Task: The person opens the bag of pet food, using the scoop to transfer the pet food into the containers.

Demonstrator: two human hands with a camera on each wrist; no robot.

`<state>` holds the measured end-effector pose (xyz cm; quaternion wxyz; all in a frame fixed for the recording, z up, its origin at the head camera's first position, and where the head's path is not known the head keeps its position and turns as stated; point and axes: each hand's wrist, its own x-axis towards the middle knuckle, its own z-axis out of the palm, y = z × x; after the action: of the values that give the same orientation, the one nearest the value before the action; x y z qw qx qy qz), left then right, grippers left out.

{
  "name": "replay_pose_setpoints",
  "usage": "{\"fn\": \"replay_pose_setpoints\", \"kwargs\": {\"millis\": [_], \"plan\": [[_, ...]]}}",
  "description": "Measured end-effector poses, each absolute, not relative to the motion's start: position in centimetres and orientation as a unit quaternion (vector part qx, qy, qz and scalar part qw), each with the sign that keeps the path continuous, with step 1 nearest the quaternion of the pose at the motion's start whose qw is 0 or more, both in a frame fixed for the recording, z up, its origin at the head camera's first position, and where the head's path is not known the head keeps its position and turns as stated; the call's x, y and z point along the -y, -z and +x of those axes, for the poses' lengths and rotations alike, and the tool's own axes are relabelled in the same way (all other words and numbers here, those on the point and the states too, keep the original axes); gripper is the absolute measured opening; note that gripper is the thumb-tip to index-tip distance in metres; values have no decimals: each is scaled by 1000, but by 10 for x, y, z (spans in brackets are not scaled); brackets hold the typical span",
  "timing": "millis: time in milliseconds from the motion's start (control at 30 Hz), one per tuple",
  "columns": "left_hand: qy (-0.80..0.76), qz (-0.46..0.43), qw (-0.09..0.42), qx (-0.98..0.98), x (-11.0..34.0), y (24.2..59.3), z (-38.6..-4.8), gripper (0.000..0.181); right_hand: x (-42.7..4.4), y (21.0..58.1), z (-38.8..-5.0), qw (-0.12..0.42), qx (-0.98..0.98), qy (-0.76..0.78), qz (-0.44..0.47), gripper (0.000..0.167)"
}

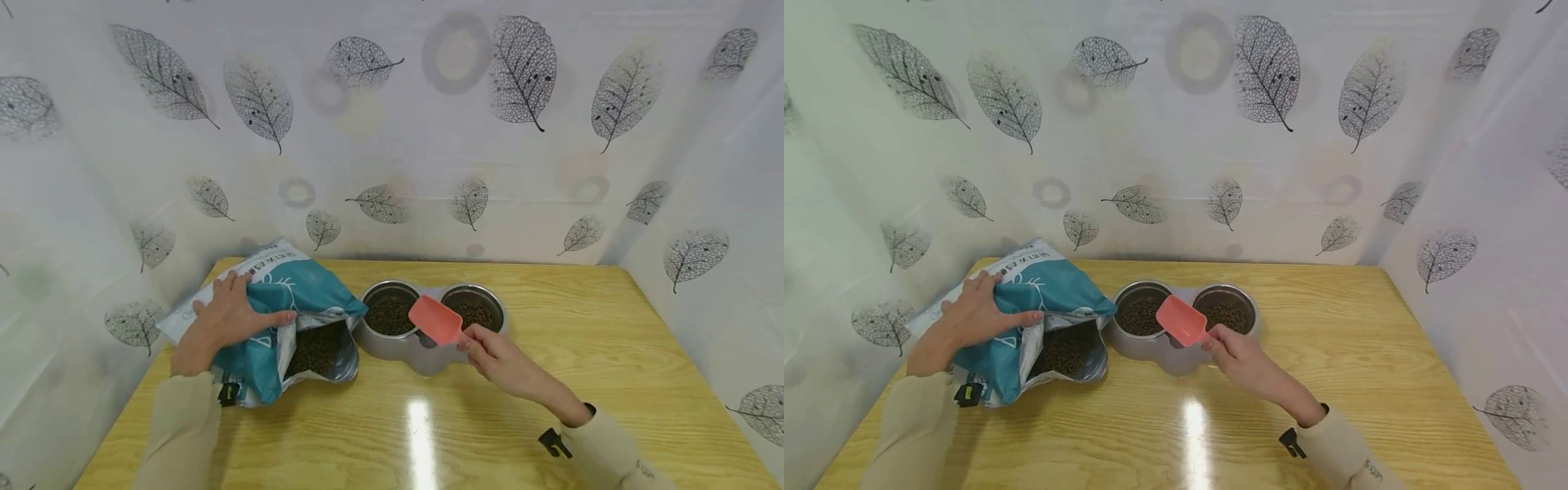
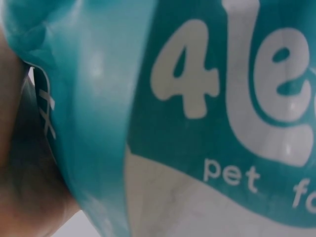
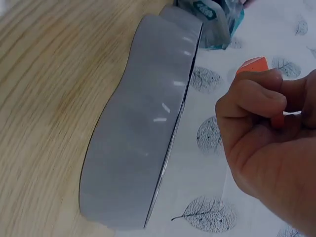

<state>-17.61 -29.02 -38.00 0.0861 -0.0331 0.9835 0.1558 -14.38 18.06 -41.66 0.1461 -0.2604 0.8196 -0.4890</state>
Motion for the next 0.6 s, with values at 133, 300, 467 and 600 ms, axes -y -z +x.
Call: {"fn": "replay_pose_setpoints", "kwargs": {"millis": [133,300,467,600], "plan": [[-155,-34,86,-984,291,380,-176,138,-158,416,-137,161,-827,461,-277,28],[-156,-34,87,-983,291,378,-177,138,-127,420,-135,130,-848,402,-320,26],[-156,-34,85,-983,291,379,-176,137,-98,432,-136,135,-842,391,-347,26],[-158,-34,85,-983,290,380,-176,137,-77,435,-136,121,-850,372,-354,27]]}}
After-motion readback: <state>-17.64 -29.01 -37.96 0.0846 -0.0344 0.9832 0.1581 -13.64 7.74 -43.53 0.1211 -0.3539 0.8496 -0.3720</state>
